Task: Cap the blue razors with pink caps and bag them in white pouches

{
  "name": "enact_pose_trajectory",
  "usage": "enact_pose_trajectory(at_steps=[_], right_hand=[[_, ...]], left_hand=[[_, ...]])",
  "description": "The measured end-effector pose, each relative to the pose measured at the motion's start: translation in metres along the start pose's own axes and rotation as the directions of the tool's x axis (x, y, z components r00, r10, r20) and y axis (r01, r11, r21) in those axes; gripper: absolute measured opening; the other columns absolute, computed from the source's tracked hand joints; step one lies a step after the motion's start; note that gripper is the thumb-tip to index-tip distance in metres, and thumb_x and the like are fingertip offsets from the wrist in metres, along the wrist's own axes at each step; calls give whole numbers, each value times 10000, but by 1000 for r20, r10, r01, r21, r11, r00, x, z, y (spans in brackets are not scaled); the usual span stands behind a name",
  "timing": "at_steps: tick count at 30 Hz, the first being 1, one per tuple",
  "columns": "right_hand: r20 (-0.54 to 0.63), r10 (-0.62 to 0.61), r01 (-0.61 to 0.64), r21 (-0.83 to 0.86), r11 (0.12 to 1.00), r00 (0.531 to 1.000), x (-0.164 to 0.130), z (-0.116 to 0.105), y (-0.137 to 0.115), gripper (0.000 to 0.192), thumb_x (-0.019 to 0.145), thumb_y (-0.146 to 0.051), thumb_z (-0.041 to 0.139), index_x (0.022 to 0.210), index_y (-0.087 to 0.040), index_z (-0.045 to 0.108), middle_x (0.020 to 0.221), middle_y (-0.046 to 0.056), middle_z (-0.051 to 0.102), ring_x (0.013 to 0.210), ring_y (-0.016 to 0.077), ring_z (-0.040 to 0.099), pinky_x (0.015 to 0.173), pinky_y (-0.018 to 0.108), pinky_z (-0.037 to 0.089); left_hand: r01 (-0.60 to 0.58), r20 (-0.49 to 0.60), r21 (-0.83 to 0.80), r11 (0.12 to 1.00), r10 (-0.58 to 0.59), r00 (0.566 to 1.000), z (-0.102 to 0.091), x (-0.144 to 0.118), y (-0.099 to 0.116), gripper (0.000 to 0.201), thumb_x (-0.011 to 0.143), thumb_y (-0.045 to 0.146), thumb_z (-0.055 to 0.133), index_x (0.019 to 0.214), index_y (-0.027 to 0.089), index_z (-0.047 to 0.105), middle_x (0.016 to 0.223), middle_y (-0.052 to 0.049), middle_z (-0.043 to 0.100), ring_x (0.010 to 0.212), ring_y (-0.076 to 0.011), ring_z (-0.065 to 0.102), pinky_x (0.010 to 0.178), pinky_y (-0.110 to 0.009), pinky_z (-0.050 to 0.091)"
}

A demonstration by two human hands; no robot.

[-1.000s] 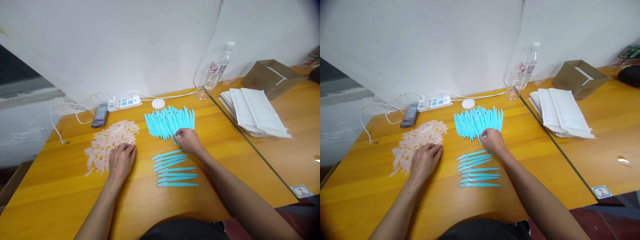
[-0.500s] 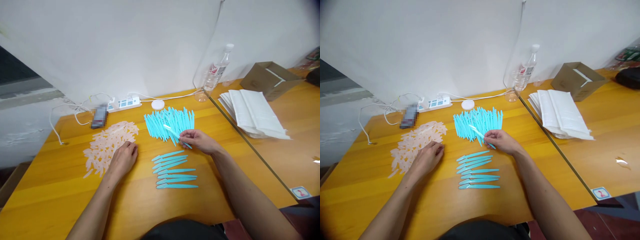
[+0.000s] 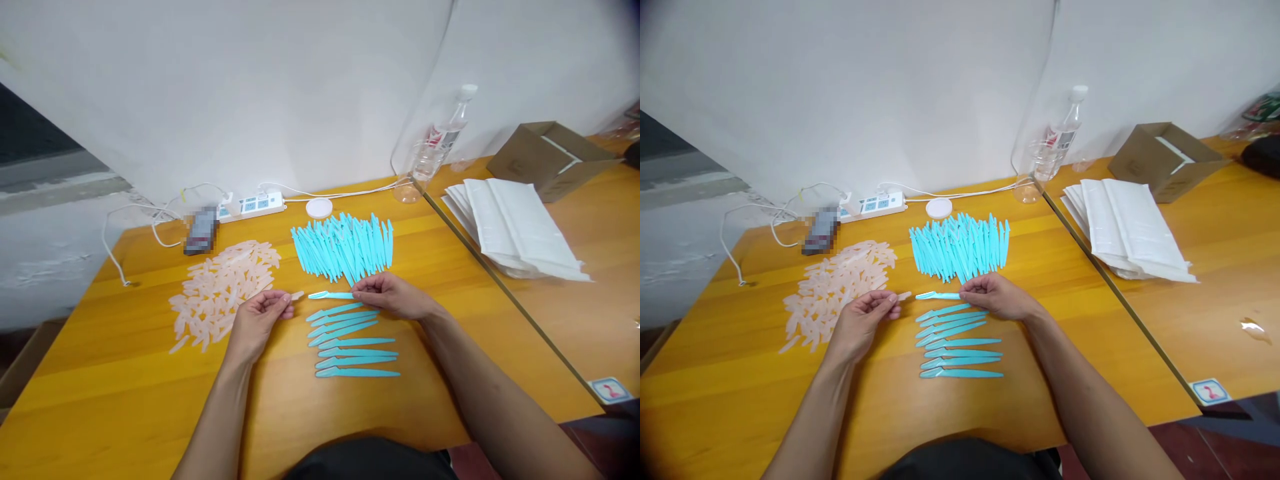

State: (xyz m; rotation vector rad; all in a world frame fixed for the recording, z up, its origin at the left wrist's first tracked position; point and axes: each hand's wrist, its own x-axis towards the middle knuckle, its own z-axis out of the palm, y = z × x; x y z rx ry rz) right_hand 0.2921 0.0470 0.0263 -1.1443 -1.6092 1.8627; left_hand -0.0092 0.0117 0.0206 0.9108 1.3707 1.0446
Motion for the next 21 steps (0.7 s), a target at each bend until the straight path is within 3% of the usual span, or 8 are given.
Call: enact_pose_trajectory(at_steps=[13,16,18,21], right_hand=[[16,5,-4,-21,1000,1000,2,2,2,478,846,-615,670,836,-137,669,651,-37,459,594,86,321,538,257,225],[40,-7,9,-47,999,999,-1,2,0,457,860,-587,667,862,-131,708,667,-26,487,600,86,349,539,252,248],[74,3,3,-75,997,997,-5,-1,-3,448,859,-575,673,868,-130,726,644,-29,489,579,80,347,518,245,245],[203,54,-29,-125,992,978,-17,-11,-8,443,850,-571,686,861,-131,737,608,-29,519,539,75,375,495,238,260]], left_hand=[[-81,96,125,989,69,993,19,-8,2,319,779,434,821,879,145,732,758,-31,758,664,-120,693,691,-222,564],[-164,167,233,959,127,978,27,-14,5,274,830,407,778,947,161,759,794,-41,764,697,-143,701,691,-245,566],[-319,267,363,875,230,936,30,-25,8,237,868,361,747,1035,195,777,876,-49,770,749,-154,704,707,-257,562],[-564,437,473,677,376,817,29,-52,10,208,915,269,702,1109,245,773,943,-45,760,810,-155,700,736,-260,550]])
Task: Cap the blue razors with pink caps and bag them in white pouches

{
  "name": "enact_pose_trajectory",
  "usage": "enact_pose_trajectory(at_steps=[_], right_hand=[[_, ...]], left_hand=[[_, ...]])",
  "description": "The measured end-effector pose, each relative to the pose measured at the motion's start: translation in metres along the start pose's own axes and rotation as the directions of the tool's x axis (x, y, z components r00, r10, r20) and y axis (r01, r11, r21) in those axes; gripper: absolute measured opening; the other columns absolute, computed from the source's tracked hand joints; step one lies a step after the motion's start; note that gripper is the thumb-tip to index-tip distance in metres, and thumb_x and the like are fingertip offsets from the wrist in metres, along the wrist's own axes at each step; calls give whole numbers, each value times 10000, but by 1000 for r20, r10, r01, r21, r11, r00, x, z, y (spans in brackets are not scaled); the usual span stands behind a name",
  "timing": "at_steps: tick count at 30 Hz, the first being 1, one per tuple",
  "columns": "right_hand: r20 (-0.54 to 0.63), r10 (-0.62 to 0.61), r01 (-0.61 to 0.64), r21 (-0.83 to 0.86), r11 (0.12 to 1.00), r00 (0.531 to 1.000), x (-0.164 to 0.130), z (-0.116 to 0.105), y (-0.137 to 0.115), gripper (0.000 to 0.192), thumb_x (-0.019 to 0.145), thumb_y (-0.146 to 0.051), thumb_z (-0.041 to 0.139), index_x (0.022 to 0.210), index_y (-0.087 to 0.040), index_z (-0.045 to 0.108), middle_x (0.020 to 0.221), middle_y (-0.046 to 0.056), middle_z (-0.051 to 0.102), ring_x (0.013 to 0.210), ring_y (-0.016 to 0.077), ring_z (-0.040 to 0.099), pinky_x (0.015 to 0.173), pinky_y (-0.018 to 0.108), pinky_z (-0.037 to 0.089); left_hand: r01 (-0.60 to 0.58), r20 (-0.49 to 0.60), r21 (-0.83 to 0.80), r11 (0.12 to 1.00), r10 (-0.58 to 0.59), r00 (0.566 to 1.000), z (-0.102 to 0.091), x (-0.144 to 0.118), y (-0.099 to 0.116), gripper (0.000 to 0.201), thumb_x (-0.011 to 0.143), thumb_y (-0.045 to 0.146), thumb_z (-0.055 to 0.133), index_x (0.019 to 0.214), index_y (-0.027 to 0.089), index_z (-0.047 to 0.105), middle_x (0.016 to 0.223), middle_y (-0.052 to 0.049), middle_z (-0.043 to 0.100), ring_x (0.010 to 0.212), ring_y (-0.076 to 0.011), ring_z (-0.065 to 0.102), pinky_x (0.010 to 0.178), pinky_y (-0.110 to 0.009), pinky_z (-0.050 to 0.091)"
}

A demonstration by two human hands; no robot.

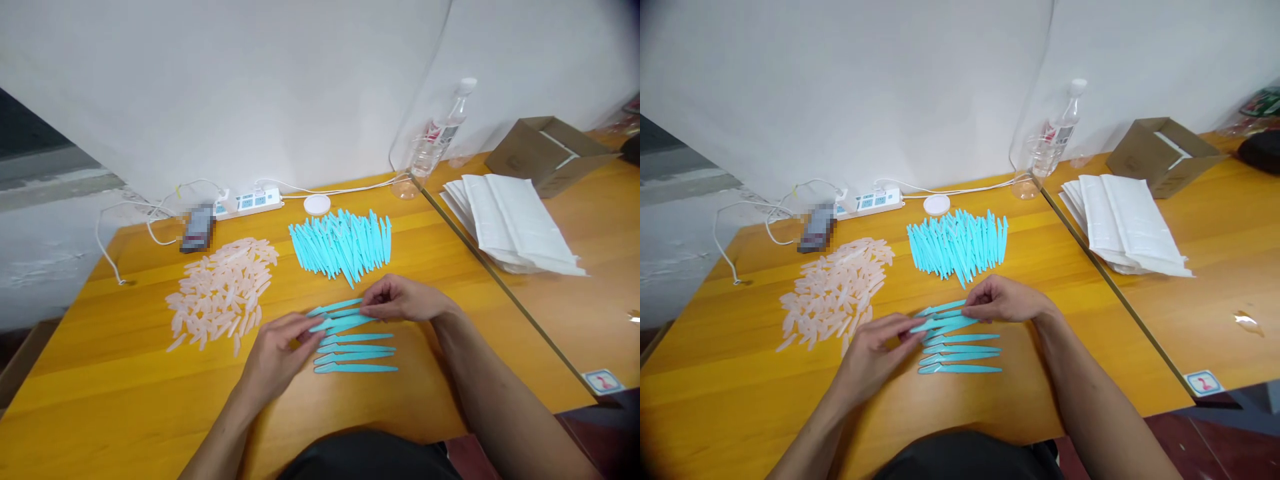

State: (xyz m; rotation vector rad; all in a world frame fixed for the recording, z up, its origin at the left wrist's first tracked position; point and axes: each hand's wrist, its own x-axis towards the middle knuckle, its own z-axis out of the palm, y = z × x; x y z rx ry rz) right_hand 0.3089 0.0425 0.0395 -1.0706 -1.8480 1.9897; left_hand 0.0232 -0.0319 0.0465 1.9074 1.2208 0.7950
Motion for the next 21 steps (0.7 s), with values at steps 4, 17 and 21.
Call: enact_pose_trajectory(at_steps=[4,17,21], right_hand=[[-11,-6,6,-53,999,1000,-16,-14,-3,453,871,-586,654,854,-140,734,631,-9,566,560,94,454,525,248,336],[-684,-79,31,-82,996,726,-10,-27,6,601,755,-736,672,795,-139,727,574,-37,448,549,91,307,516,266,222],[-725,-98,60,-79,995,682,-6,-29,10,603,733,-748,683,771,-147,710,584,-37,451,551,91,321,526,266,237]], left_hand=[[-191,53,122,974,186,981,13,-43,10,249,919,195,692,1152,269,737,1052,-56,730,964,-183,680,829,-308,545],[-219,19,513,830,244,970,14,-42,-9,367,963,236,625,1329,264,621,1411,-87,610,1298,-267,542,1035,-459,459],[-326,255,634,701,208,944,4,-17,-22,425,1025,264,497,1448,278,533,1588,-37,442,1487,-307,354,1161,-560,352]])
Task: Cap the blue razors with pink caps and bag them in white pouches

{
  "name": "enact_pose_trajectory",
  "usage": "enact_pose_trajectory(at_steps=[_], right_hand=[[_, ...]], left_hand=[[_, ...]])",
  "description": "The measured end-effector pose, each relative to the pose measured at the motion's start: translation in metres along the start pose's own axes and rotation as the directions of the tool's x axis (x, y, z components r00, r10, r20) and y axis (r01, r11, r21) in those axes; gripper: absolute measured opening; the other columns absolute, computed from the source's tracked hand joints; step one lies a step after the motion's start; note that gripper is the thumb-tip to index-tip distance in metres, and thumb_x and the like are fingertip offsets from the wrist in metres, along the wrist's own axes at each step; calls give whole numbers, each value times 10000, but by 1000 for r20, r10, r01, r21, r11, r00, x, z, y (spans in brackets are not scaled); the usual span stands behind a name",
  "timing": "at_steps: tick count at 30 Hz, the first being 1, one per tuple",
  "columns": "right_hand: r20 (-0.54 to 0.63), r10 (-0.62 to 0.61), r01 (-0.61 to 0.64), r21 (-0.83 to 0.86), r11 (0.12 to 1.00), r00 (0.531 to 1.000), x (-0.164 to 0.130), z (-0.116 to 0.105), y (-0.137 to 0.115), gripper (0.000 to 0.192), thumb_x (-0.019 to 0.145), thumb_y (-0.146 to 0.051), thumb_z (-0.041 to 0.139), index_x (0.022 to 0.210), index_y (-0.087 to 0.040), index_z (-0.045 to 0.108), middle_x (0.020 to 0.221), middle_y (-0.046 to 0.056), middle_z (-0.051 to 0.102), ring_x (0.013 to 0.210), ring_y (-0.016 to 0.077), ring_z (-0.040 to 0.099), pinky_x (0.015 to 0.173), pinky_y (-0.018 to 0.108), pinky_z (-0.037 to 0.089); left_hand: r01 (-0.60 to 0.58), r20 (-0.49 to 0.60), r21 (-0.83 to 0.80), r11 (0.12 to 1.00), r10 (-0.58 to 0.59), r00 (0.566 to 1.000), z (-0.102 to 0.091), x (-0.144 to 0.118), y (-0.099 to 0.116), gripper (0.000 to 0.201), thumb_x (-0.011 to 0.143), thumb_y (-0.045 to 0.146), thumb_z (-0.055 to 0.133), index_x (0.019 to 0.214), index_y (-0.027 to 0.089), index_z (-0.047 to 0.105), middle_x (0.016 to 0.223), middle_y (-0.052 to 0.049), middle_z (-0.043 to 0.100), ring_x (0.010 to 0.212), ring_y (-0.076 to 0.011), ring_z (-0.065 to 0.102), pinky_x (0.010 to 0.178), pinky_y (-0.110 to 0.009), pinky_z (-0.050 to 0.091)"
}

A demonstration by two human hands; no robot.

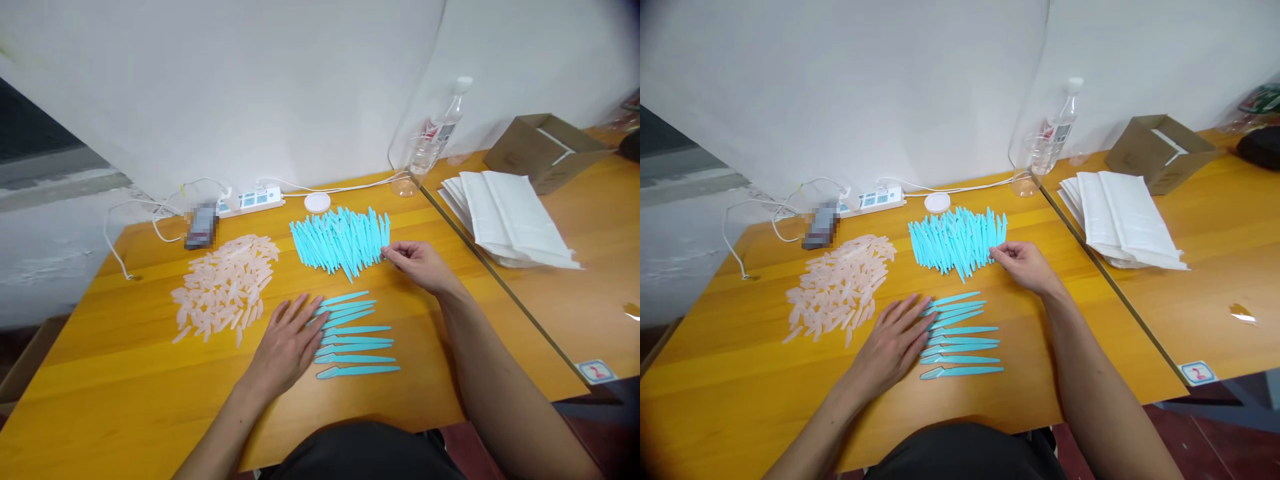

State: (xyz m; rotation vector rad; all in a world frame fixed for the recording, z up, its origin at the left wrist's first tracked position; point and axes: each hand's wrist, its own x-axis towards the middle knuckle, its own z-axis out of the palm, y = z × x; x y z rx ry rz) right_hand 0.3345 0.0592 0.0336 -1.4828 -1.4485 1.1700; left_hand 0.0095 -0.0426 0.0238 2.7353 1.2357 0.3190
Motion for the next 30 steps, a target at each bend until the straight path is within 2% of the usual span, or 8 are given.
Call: enact_pose_trajectory(at_steps=[3,5,12,17,21,30], right_hand=[[-22,-2,2,0,1000,1000,1,0,2,607,724,-759,680,765,-154,704,589,-37,459,550,93,332,537,267,258],[-27,-5,5,-5,1000,1000,2,-1,3,608,727,-763,674,763,-156,703,594,-35,466,552,95,340,543,268,269],[-10,10,-10,-12,1000,1000,2,-1,3,601,733,-752,675,778,-153,701,623,-18,518,575,104,377,557,269,292],[-10,12,-12,-14,1000,1000,1,-1,3,610,732,-755,674,801,-150,708,625,-12,527,582,110,387,553,272,296],[-17,20,-20,0,1000,1000,1,-1,3,605,730,-751,679,795,-149,699,617,-26,490,579,104,365,551,274,268],[1,43,-43,18,999,999,1,1,4,585,750,-724,680,821,-144,691,622,-35,462,576,99,344,543,274,232]], left_hand=[[-51,101,54,997,45,994,4,2,-12,451,1048,282,441,1497,291,472,1615,-7,389,1521,-311,290,1200,-605,293],[-63,129,71,996,53,990,7,1,-16,460,1056,288,423,1515,293,444,1614,-1,385,1523,-305,287,1209,-612,281],[-46,91,60,997,40,995,8,-5,-15,494,1055,286,429,1547,263,393,1629,-57,355,1532,-282,263,1232,-590,249],[-165,114,-27,986,167,979,-2,-14,-4,505,1035,269,478,1534,304,408,1611,-19,396,1555,-269,181,1254,-616,139],[-222,117,-89,971,232,966,-1,-20,0,492,1022,256,509,1506,322,446,1562,3,476,1560,-242,165,1259,-627,76],[-189,114,-104,977,200,973,2,-21,6,460,1031,226,481,1489,274,478,1561,-19,478,1549,-242,212,1264,-607,53]])
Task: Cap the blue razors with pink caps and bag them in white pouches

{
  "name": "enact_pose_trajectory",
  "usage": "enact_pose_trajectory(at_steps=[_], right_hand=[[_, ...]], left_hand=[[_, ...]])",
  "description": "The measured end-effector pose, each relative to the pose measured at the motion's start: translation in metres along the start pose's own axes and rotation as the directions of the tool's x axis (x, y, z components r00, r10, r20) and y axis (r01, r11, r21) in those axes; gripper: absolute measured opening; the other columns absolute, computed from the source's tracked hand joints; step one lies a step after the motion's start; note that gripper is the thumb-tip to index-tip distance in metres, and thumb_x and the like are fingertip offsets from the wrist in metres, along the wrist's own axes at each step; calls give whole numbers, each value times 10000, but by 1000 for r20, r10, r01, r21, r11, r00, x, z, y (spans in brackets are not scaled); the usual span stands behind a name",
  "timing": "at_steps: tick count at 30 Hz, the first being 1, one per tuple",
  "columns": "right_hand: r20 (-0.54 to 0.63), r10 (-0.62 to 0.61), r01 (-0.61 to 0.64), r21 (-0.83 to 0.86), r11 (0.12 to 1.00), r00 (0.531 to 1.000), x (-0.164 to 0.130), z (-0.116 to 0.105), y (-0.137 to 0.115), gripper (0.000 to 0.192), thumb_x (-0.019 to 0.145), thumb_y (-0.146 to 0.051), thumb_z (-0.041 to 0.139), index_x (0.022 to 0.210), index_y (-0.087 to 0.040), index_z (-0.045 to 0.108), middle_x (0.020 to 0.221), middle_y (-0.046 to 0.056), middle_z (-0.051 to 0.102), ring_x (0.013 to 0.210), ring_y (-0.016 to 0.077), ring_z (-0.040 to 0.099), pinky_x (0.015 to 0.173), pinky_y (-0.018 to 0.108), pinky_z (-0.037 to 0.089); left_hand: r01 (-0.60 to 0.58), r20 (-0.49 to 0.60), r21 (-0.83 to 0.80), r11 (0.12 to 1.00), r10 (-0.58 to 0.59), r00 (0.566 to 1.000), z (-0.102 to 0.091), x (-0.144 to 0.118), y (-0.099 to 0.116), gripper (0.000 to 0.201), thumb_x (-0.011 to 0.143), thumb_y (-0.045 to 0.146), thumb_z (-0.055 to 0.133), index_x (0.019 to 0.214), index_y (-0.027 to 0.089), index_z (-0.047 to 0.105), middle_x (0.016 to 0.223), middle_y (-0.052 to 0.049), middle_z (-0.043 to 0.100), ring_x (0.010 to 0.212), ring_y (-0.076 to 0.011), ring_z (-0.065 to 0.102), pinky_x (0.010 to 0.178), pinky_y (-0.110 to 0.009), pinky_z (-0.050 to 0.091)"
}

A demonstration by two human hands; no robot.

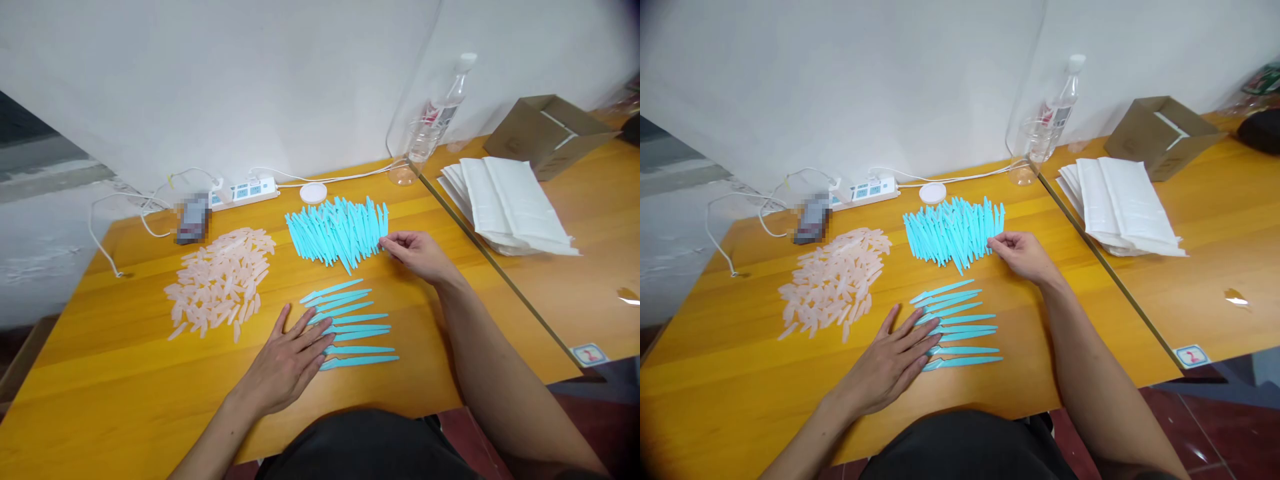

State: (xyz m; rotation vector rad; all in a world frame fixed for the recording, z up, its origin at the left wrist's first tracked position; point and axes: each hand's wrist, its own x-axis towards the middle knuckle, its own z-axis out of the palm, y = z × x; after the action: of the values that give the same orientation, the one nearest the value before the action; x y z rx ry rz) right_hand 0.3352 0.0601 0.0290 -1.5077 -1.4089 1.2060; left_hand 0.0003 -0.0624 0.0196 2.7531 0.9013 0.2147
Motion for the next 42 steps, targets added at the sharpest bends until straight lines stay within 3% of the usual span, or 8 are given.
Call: enact_pose_trajectory(at_steps=[11,18,23,38,42], right_hand=[[7,2,-2,-7,1000,1000,2,0,3,589,744,-725,687,840,-144,714,631,-29,492,581,103,363,545,274,249],[17,-21,21,-26,999,1000,1,0,1,585,756,-728,670,825,-149,711,622,-26,487,580,103,356,537,270,251],[15,-23,23,-38,999,1000,0,-1,2,575,768,-719,666,823,-148,702,625,-29,474,577,101,344,536,272,242],[35,-24,26,-52,998,999,3,0,6,552,797,-701,653,837,-153,697,611,-37,460,561,99,343,523,272,234],[20,-43,44,-104,994,999,-3,0,-4,572,793,-720,638,829,-154,710,625,-10,523,577,112,391,534,271,288]], left_hand=[[17,-2,-6,1000,-17,1000,-1,1,4,465,1026,238,493,1489,277,475,1562,-31,478,1546,-250,224,1259,-623,68],[51,-72,-40,998,-54,996,-1,-1,2,543,1010,267,534,1537,281,403,1569,-60,465,1547,-264,219,1255,-623,95],[44,-43,5,999,-43,998,1,-1,-3,475,1018,265,517,1490,296,472,1579,-37,453,1548,-269,217,1248,-643,66],[46,-43,-33,998,-48,998,6,3,-4,505,1025,271,501,1523,305,425,1559,-51,481,1541,-264,243,1250,-630,65],[35,-63,-36,999,-38,997,-12,0,3,503,1036,255,463,1533,303,399,1553,-55,492,1526,-265,288,1252,-628,81]])
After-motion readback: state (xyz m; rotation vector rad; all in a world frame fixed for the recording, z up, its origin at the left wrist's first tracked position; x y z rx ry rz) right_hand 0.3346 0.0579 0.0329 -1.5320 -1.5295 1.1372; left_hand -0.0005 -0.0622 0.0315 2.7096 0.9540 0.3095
